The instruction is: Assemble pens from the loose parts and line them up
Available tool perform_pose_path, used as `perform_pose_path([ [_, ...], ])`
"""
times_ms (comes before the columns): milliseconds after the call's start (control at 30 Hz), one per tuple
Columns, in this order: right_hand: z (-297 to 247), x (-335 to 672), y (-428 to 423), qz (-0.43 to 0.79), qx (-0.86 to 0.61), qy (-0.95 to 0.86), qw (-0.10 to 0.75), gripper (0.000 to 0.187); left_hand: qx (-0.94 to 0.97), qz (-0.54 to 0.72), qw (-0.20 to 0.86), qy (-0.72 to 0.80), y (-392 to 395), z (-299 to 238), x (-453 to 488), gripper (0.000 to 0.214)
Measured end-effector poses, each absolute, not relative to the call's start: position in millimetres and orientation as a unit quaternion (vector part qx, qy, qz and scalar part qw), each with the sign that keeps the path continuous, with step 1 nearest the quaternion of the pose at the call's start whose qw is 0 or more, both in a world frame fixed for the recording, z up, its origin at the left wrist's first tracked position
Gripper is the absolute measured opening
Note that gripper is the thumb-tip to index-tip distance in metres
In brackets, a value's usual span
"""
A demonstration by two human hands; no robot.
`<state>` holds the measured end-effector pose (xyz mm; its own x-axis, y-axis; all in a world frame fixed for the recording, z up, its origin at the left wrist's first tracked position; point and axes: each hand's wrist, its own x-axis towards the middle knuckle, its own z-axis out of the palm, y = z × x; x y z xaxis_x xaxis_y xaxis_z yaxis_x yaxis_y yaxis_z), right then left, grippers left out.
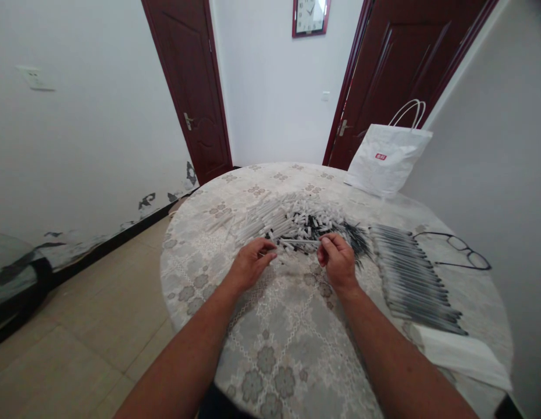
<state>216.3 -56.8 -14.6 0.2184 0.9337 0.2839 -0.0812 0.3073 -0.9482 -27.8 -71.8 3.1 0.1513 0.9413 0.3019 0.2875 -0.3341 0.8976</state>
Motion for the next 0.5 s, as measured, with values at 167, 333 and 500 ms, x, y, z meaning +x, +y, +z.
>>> perform_pose_path([
  [167, -12.7, 215.5, -60.3, 0.392, -0.429, -0.503, 0.640, 0.020, 0.608, 0.511, 0.394, 0.462, -65.2, 0.0, -32.1, 0.023],
  [333, -10.3, 213.9, -63.1, 0.376, -0.447, -0.518, 0.625, 0.022, 0.615, 0.506, 0.379, 0.471, -62.7, -4.4, -33.0, 0.024],
  [500, -10.4, 212.6, -64.4, 0.367, -0.451, -0.534, 0.614, 0.023, 0.648, 0.481, 0.352, 0.474, -63.1, -4.9, -32.8, 0.024],
])
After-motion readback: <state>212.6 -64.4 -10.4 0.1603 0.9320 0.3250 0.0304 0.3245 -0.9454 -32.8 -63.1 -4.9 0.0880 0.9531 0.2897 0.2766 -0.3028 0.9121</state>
